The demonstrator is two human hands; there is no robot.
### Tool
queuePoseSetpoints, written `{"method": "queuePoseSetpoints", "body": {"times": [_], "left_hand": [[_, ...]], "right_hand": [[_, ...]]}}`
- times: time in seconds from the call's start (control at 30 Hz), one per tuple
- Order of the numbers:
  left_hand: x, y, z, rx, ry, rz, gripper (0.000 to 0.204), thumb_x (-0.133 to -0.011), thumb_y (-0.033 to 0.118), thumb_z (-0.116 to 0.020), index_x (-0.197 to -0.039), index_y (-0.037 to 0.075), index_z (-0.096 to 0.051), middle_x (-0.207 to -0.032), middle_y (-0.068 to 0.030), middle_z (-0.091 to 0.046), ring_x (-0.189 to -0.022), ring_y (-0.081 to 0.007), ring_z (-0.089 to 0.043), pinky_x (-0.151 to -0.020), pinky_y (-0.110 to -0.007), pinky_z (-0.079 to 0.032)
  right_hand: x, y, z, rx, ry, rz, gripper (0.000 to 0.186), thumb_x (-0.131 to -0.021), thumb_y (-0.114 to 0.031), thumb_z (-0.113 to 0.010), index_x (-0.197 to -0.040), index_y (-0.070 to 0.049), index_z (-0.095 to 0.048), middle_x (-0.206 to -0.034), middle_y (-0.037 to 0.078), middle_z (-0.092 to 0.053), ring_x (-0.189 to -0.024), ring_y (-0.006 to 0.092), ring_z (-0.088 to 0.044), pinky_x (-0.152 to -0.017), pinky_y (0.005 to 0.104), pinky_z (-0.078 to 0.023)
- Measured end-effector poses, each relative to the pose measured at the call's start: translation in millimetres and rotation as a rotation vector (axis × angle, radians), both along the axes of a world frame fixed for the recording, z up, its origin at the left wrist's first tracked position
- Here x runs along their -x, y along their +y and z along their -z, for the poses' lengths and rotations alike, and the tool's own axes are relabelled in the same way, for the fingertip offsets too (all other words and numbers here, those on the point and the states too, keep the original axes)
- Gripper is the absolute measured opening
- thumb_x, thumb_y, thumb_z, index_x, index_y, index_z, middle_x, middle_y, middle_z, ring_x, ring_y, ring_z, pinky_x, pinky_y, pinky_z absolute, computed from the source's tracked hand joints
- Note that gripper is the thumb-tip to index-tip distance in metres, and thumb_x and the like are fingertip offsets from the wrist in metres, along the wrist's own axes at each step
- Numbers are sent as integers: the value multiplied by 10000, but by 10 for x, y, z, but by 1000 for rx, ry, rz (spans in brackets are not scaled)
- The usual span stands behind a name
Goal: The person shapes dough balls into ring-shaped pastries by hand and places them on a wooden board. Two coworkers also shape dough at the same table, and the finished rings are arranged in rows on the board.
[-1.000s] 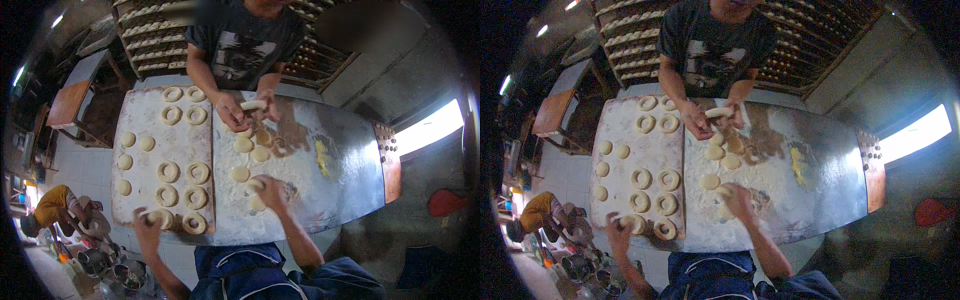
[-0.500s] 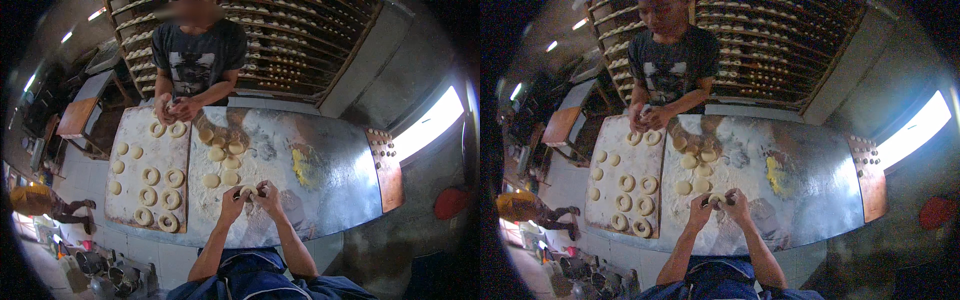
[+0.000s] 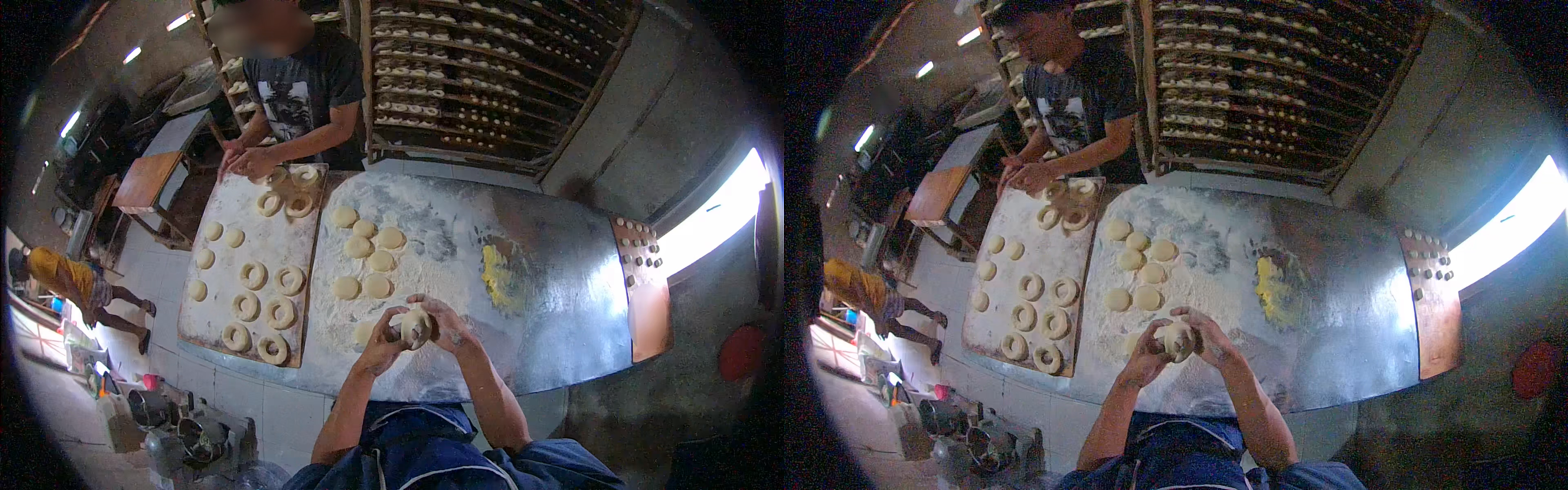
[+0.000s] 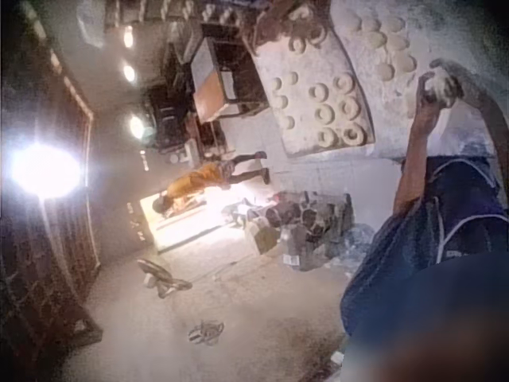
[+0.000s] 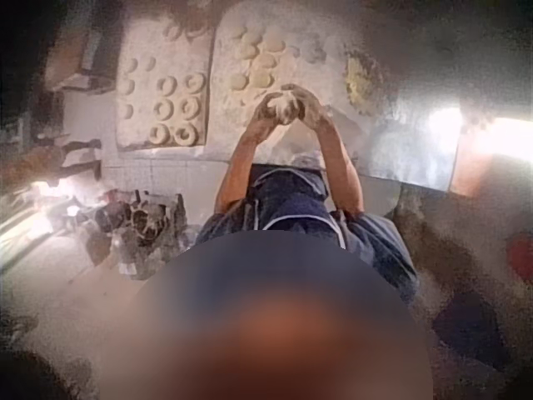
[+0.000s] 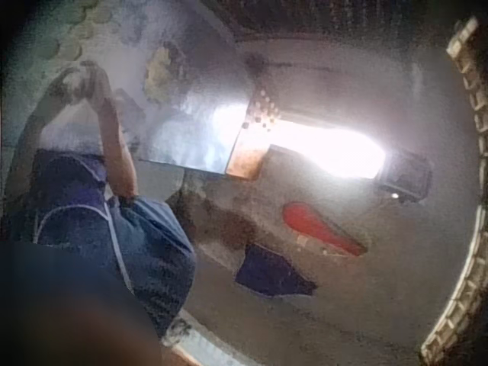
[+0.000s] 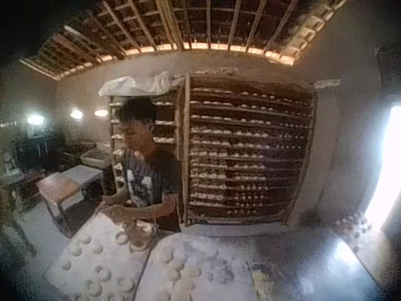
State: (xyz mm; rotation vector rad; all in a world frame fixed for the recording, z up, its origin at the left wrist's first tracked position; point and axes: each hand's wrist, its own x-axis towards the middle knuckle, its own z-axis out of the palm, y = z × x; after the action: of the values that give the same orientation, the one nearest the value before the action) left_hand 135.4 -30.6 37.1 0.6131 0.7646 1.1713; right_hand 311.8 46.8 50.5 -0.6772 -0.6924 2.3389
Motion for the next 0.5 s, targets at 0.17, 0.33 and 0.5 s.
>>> {"method": "queuePoseSetpoints", "body": {"times": [0.17,0.33,0.5], "left_hand": [[76,112,27,-85,-355,-219,235,-814,140,-566,-1023,119,-463,-927,-57,-605,-798,-137,-590,-603,-310,-483],[257,202,-13,-175,574,-347,226,-951,300,-460,-928,75,-459,-809,-102,-548,-700,-152,-549,-544,-364,-445],[524,106,485,-10,78,-529,323,-977,350,-413,-802,82,-457,-724,-34,-478,-632,-146,-484,-557,-313,-430]], "right_hand": [[223,-104,155,-642,-923,12,516,-979,-467,-420,-1068,12,-591,-901,81,-622,-779,176,-606,-721,323,-498],[574,-97,-30,-255,-850,-78,703,-963,-595,-379,-906,51,-651,-823,86,-629,-772,165,-565,-702,316,-449],[1189,-370,86,-675,-914,337,566,-966,-490,-491,-916,48,-660,-714,62,-568,-695,161,-533,-700,339,-483]]}}
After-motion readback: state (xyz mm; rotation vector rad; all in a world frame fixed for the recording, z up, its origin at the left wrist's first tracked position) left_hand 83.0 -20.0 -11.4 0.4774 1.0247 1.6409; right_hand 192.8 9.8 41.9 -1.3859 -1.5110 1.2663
